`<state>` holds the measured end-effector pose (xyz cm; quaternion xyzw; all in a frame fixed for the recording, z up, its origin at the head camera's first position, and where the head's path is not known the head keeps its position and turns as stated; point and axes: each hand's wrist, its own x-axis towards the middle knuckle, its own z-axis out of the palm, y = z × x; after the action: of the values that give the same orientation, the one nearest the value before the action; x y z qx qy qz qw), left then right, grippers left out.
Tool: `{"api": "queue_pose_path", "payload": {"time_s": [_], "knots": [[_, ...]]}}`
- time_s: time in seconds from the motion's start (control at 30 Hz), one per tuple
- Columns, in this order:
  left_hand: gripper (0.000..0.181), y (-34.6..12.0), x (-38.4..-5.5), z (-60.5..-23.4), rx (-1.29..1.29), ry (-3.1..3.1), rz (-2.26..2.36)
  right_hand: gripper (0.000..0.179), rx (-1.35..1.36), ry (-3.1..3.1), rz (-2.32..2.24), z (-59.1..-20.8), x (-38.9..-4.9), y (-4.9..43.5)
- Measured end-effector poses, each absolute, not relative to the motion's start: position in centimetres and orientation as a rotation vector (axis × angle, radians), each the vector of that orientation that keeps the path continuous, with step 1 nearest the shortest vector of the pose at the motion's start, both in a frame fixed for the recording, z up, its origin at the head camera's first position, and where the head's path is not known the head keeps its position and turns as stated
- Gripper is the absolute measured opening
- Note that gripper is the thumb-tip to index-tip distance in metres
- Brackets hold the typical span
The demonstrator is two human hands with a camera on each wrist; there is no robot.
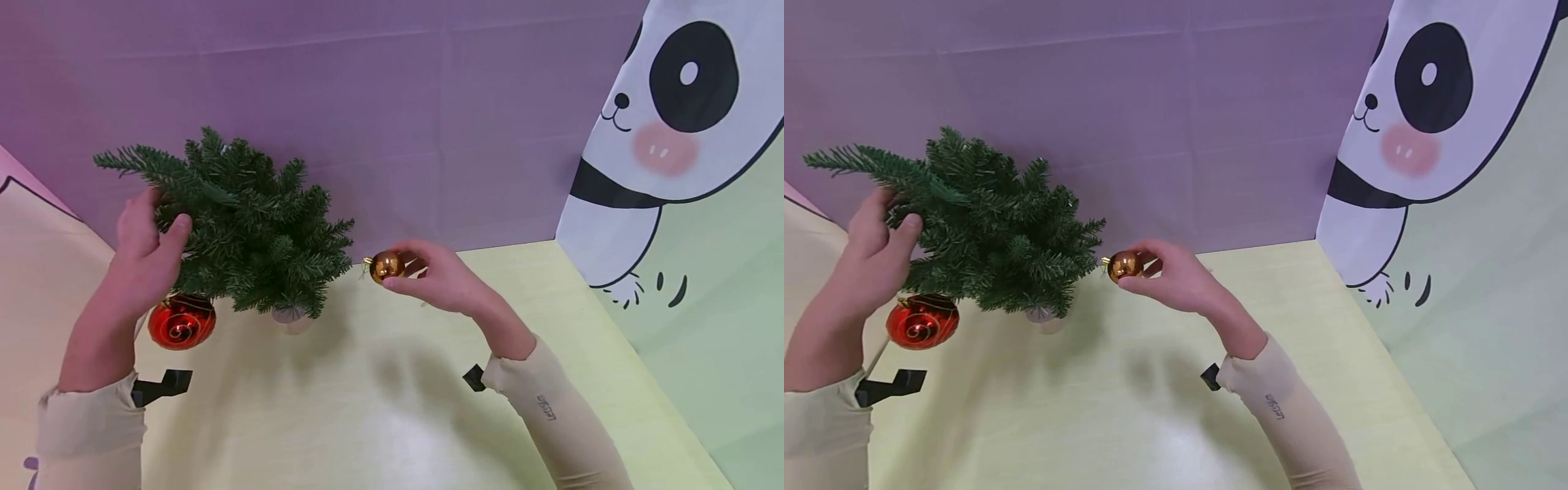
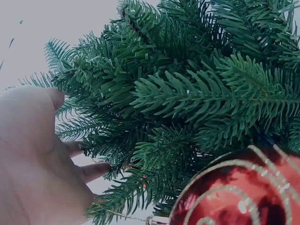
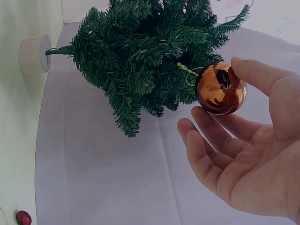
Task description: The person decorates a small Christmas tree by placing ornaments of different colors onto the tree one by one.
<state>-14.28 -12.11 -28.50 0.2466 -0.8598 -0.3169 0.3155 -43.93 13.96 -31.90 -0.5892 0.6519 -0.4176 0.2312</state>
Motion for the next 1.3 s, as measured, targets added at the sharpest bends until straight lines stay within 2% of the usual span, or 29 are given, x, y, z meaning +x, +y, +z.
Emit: {"api": "queue_pose_path", "payload": {"time_s": [0.53,1.07,1.3], "knots": [[0.062,-11.2,-14.1,-29.6,0.595,-2.172,-0.746,0.045,-1.636,1.838,-1.115,-31.3,-43.2,12.8],[0.056,-9.6,-13.2,-31.3,0.561,-1.96,-0.685,0.039,-1.701,1.846,-1.075,-31.3,-41.9,11.6],[0.048,-8.6,-13.2,-31.9,0.418,-1.824,-0.602,0.041,-1.704,1.843,-1.081,-31.3,-41.3,11.4]]}}
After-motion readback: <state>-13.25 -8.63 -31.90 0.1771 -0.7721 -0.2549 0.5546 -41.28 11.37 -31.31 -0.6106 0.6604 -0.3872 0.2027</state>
